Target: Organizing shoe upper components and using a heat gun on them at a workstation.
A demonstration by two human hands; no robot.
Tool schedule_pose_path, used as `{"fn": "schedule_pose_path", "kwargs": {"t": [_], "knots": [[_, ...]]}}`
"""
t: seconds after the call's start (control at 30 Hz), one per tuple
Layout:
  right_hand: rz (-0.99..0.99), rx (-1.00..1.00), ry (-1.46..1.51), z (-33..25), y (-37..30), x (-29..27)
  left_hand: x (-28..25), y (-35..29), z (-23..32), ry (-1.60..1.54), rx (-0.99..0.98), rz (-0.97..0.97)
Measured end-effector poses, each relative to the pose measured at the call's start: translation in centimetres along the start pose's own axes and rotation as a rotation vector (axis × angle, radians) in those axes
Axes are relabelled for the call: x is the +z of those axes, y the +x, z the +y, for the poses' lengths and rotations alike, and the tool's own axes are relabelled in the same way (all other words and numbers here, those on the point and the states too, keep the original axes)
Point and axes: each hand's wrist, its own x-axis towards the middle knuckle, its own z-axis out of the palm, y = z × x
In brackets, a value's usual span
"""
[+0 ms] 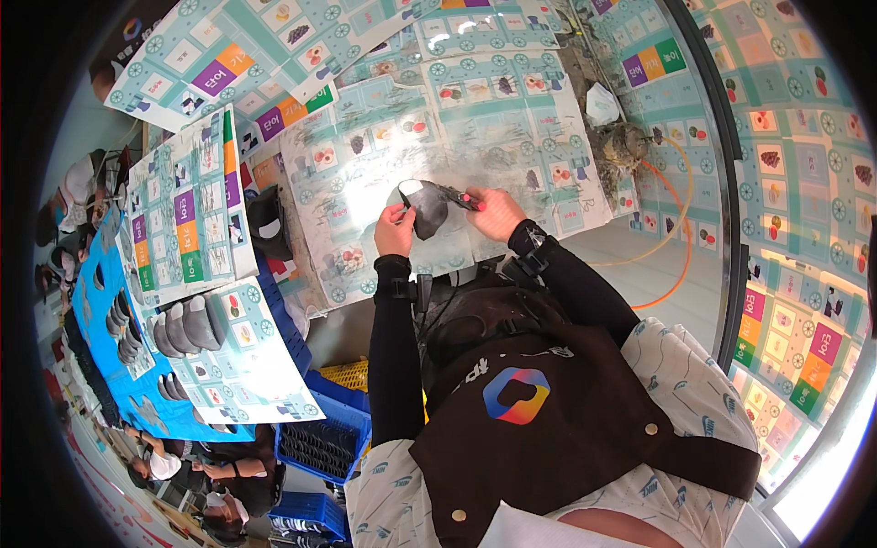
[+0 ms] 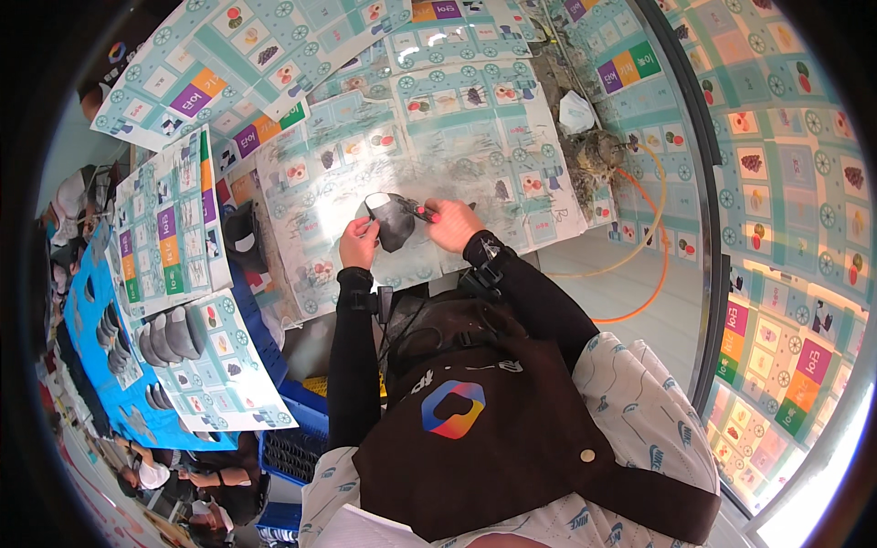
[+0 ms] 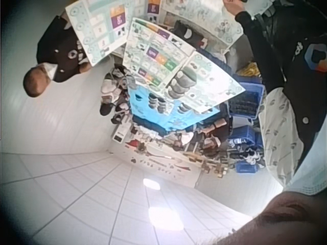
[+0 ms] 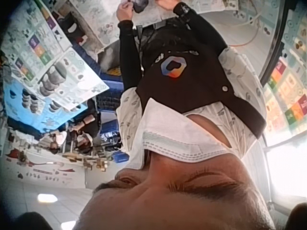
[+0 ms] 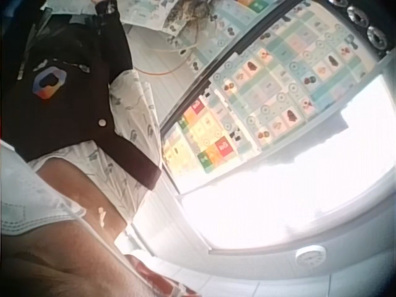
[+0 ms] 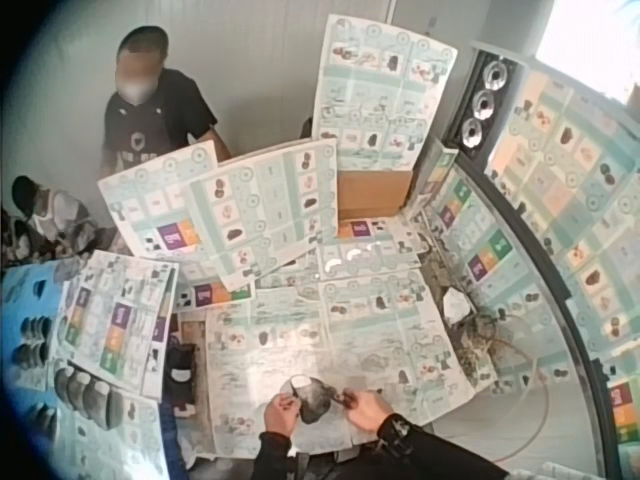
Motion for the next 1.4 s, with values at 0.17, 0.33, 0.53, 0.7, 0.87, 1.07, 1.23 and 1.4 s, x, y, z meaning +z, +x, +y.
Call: {"fn": "schedule_pose_path", "kwargs": {"t": [0.17, 0.33, 0.53, 0.7, 0.87, 1.07, 1.23, 1.4], "knots": [[0.015, -0.006, 0.001, -0.1, 0.0, 0.1, -0.1, 0.1, -0.5, -0.002, 0.023, 0.010], [-0.003, 0.014, -0.008, -0.1, 0.0, 0.0, 0.0, 0.1, -0.4, 0.009, 0.035, 0.023], [0.024, 0.002, 0.002, -0.2, -0.2, -0.1, 0.0, 0.1, -0.1, -0.021, 0.000, -0.006], [0.024, 0.010, 0.008, -0.5, -0.3, -0.2, -0.1, 0.2, -0.3, -0.012, 0.017, 0.001], [0.025, 0.022, 0.007, -0.3, -0.2, -0.2, 0.0, 0.1, -0.1, -0.018, 0.012, -0.001], [0.029, 0.041, 0.019, -0.3, -0.1, -0.3, 0.0, 0.1, 0.1, -0.019, 0.015, -0.003], [0.030, 0.050, 0.026, -0.8, -0.3, -0.5, -0.2, 0.0, 0.2, -0.014, 0.011, -0.007], [0.038, 0.043, -0.010, -0.1, -0.2, -0.1, -0.1, 0.0, 0.5, -0.012, 0.023, -0.001]]}}
